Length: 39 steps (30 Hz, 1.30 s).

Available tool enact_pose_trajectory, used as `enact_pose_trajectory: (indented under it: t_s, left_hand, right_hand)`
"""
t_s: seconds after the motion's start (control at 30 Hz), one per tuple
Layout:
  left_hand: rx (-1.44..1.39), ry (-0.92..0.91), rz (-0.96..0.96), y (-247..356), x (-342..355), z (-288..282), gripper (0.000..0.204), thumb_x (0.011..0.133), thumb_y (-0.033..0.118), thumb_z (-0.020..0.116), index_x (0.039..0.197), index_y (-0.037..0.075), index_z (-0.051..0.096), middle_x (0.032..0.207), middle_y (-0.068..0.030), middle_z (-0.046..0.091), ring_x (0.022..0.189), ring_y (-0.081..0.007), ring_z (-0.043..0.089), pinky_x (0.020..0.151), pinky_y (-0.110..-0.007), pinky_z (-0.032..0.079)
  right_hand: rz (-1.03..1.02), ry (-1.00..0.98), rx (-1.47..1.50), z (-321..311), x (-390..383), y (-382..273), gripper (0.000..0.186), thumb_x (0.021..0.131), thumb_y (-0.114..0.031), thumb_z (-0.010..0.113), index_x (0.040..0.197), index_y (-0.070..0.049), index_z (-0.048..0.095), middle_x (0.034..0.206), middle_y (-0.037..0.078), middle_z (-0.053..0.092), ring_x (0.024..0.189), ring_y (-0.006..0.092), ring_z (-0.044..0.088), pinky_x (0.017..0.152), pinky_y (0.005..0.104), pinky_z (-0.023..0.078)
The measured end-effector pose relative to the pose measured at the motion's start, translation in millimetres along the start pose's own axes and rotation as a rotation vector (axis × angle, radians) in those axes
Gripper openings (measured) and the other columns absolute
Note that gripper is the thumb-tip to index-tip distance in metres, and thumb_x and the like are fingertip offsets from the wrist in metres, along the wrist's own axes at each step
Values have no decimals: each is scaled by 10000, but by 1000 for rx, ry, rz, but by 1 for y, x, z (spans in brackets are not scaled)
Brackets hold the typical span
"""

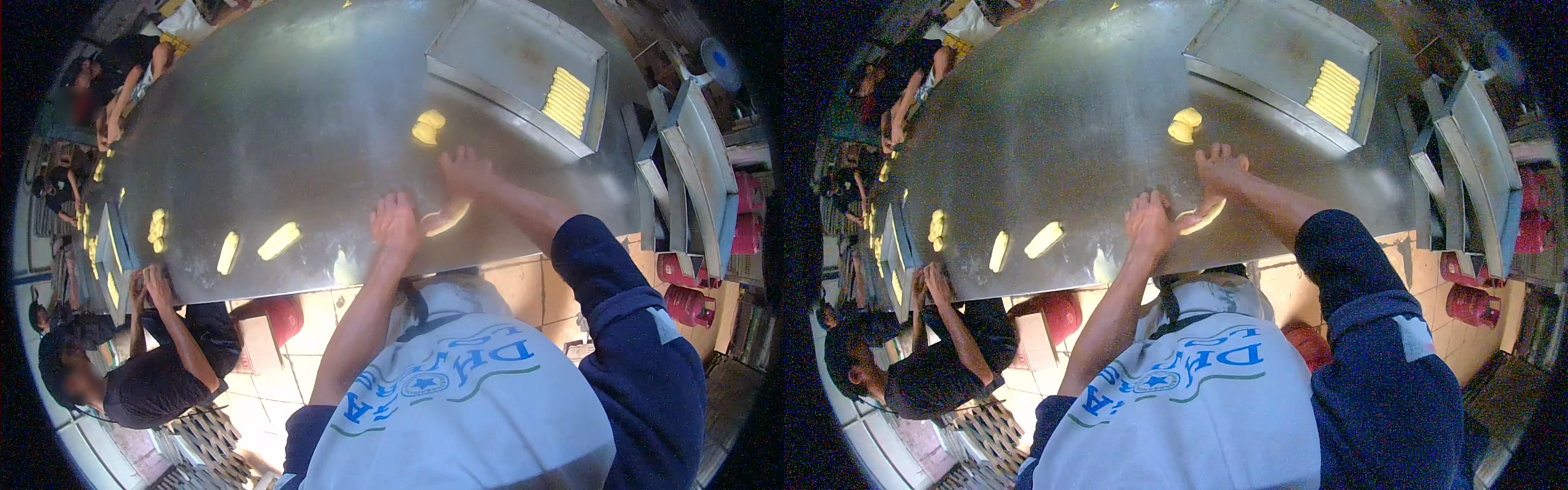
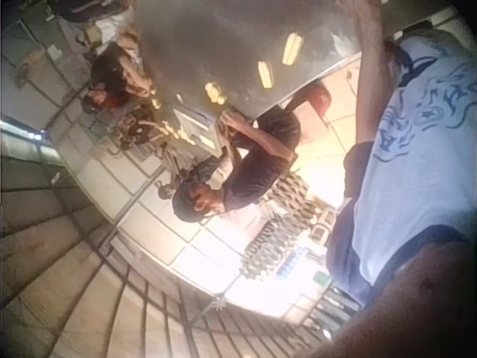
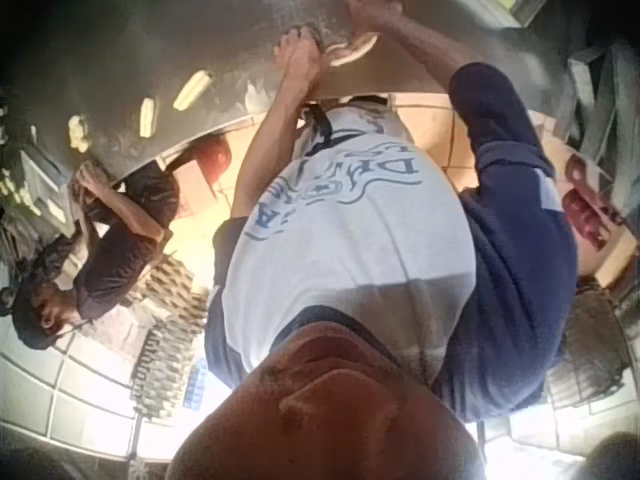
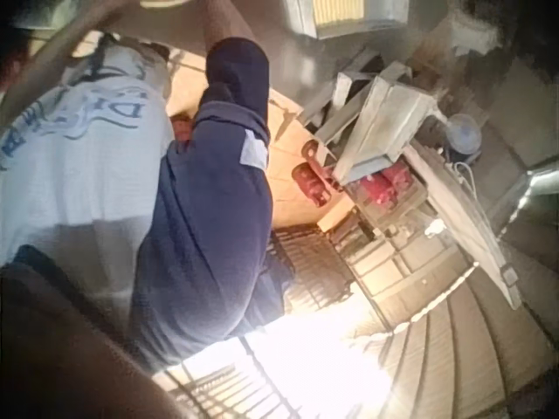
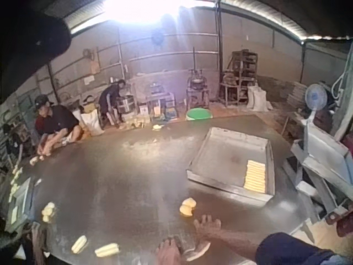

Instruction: The person shapes pieces of dough into elongated rolls by hand, places them into a metal baking tray, sets the tray aside, and rolls additional dough pieces on the metal table.

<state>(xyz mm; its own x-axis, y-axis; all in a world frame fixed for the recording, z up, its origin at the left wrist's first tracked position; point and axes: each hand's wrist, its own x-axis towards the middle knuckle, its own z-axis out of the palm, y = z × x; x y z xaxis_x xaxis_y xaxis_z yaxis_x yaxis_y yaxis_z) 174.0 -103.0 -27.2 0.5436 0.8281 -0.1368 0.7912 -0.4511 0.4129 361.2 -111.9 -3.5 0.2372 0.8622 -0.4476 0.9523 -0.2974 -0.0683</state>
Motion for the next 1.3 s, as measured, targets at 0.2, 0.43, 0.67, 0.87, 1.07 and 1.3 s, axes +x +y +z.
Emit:
enact_pose_trajectory:
  t_s: [0.2,0.43,0.67,0.87,1.07,1.3]
  left_hand:
    - [171,152,34,-2,-14,8,607,668,618,635,923,70,574,1010,-113,530,990,-280,493,820,-418,383]
    - [47,111,124,-10,-6,-3,515,701,565,639,892,90,588,956,-97,538,961,-274,490,829,-413,366]
    - [26,56,-55,-14,-3,-10,466,698,493,684,911,90,588,946,-102,544,963,-277,507,842,-401,374]
    - [22,84,67,-4,-8,-8,495,669,541,694,841,90,587,886,-80,558,919,-273,518,782,-396,400]
    - [39,10,109,-8,-3,-12,446,701,480,685,896,88,596,936,-110,560,951,-278,516,825,-398,379]
    - [130,201,60,-4,4,6,517,656,586,670,775,87,603,837,-97,572,847,-273,543,728,-394,407]
  right_hand:
    - [11,-193,0,0,3,26,1239,383,-584,836,1343,-54,258,1322,269,300,1273,448,257,917,626,322]
    - [-5,-167,65,-11,5,31,1167,464,-495,821,1376,-65,233,1375,284,230,1304,442,200,960,625,274]
    - [-43,-146,57,-17,6,49,1132,485,-521,804,1376,-81,262,1394,284,203,1318,452,170,982,640,240]
    - [-114,-194,9,-2,-1,31,1163,459,-536,815,1374,-76,264,1392,285,208,1311,453,188,984,643,227]
    - [11,-39,-35,22,29,33,1169,389,-627,805,1331,-138,313,1296,247,333,1225,432,314,787,639,342]
    - [29,-8,20,38,26,20,1070,458,-657,761,1302,-148,345,1258,250,359,1213,432,327,796,654,333]
